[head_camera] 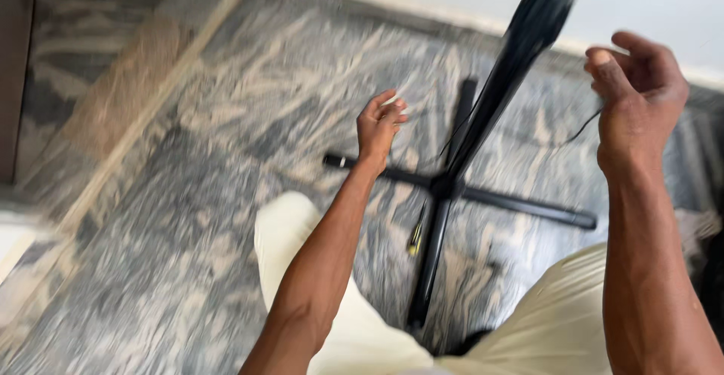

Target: The person uses a screwdriver to loosen and remove screws from the base and motor housing of a standing fan. They detach the motor head from the stand, expose the internal motor components, and then reattach the motor head, tightening the screws to secure it.

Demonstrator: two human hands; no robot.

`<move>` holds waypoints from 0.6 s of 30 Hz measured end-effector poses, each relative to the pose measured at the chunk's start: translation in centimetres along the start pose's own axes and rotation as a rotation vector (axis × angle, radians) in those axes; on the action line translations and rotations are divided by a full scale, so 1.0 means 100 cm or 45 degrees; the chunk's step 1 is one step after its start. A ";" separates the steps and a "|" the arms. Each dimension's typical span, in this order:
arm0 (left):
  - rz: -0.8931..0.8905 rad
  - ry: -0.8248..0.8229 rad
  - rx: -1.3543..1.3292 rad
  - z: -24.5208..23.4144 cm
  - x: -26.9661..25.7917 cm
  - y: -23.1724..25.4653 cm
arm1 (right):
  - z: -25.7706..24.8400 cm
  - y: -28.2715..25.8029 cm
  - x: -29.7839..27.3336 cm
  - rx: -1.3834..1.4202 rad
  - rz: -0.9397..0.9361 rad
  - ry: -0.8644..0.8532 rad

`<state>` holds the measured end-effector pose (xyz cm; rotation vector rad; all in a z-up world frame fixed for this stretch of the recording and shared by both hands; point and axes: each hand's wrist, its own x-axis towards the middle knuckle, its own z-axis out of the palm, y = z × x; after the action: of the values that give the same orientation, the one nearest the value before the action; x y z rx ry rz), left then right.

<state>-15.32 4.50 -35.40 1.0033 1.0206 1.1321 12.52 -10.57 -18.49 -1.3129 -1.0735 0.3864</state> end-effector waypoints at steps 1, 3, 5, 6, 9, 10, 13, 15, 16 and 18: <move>-0.112 0.163 0.080 -0.021 -0.006 -0.038 | 0.003 0.022 -0.017 -0.051 0.119 0.022; -0.341 0.368 0.414 -0.056 -0.029 -0.115 | 0.009 0.051 -0.043 -0.210 0.424 -0.052; -0.436 0.438 1.089 -0.077 -0.069 -0.186 | 0.012 0.060 -0.060 -0.426 0.797 -0.232; -0.248 0.368 1.128 -0.087 -0.094 -0.215 | 0.015 0.062 -0.063 -0.469 0.760 -0.324; -0.560 0.129 1.311 -0.066 -0.149 -0.274 | 0.014 0.058 -0.048 -0.673 0.669 -0.519; -0.555 0.091 1.449 -0.056 -0.162 -0.285 | 0.014 0.057 -0.047 -0.757 0.678 -0.525; -0.697 0.109 1.405 -0.037 -0.185 -0.294 | 0.013 0.062 -0.046 -0.927 0.631 -0.543; -0.420 0.217 1.463 -0.029 -0.184 -0.294 | 0.004 0.066 -0.047 -0.986 0.646 -0.576; -0.550 0.155 1.433 -0.023 -0.174 -0.289 | 0.002 0.068 -0.049 -0.996 0.689 -0.595; -0.830 0.043 1.381 -0.027 -0.169 -0.268 | -0.004 0.074 -0.056 -0.988 0.764 -0.663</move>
<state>-14.32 -15.62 -60.04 1.3015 1.8775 -0.0206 12.47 -13.10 -27.43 -2.3293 -1.3021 0.8426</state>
